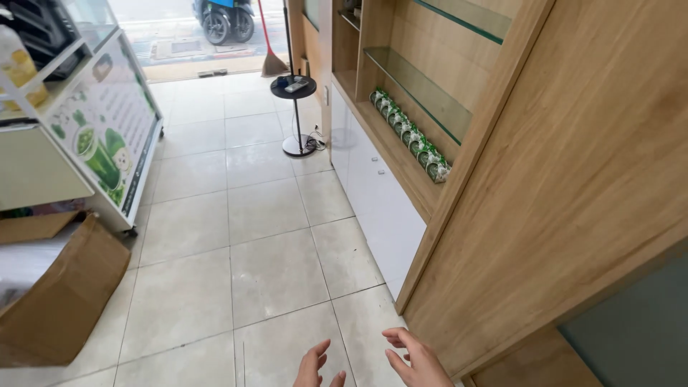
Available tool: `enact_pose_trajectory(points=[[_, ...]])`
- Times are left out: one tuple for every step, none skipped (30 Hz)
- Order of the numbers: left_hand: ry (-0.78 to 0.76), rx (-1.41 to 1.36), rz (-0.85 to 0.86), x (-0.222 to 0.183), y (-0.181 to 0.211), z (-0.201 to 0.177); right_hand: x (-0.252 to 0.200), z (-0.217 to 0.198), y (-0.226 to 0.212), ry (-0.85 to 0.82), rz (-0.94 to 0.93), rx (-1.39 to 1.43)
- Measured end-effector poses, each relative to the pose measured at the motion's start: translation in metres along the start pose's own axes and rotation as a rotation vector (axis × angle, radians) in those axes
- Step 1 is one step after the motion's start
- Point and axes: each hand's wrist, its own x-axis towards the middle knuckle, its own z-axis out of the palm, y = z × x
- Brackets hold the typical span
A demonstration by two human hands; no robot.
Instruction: Move packaged candles from a display shelf to a production workbench and back.
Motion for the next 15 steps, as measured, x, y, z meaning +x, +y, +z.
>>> enact_pose_trajectory(points=[[-0.016,0.009,0.002,0.010,0.022,-0.016,0.012,-0.001,-0.019,0.012,0.013,0.007],[-0.014,0.015,0.026,0.018,0.042,-0.029,0.020,-0.002,-0.035,0.034,0.005,0.022],[-0.012,0.020,0.050,0.025,0.063,-0.042,0.029,-0.004,-0.051,0.057,-0.003,0.036],[-0.024,0.027,0.058,0.044,0.067,-0.045,0.046,-0.006,-0.059,0.072,0.003,0.041],[-0.022,0.012,0.075,0.062,0.071,-0.048,0.062,-0.009,-0.067,0.068,0.031,0.051],[-0.022,-0.005,0.089,0.078,0.073,-0.048,0.076,-0.012,-0.072,0.062,0.062,0.059],[-0.035,0.000,0.094,0.095,0.082,-0.051,0.091,-0.015,-0.073,0.074,0.071,0.062],[-0.060,0.006,0.066,0.112,0.091,-0.054,0.106,-0.019,-0.073,0.068,0.089,0.067],[-0.085,0.013,0.037,0.129,0.101,-0.055,0.121,-0.023,-0.073,0.061,0.107,0.073],[-0.096,0.020,0.044,0.152,0.102,-0.052,0.141,-0.027,-0.068,0.074,0.113,0.078],[-0.085,0.001,0.082,0.175,0.104,-0.048,0.160,-0.031,-0.063,0.099,0.098,0.102],[-0.077,-0.018,0.118,0.197,0.105,-0.042,0.178,-0.035,-0.056,0.125,0.086,0.126],[-0.091,-0.011,0.123,0.215,0.117,-0.044,0.197,-0.042,-0.057,0.138,0.094,0.131],[-0.095,-0.026,0.127,0.232,0.130,-0.044,0.215,-0.051,-0.058,0.145,0.115,0.138],[-0.100,-0.040,0.131,0.249,0.143,-0.043,0.233,-0.061,-0.058,0.152,0.135,0.146]])
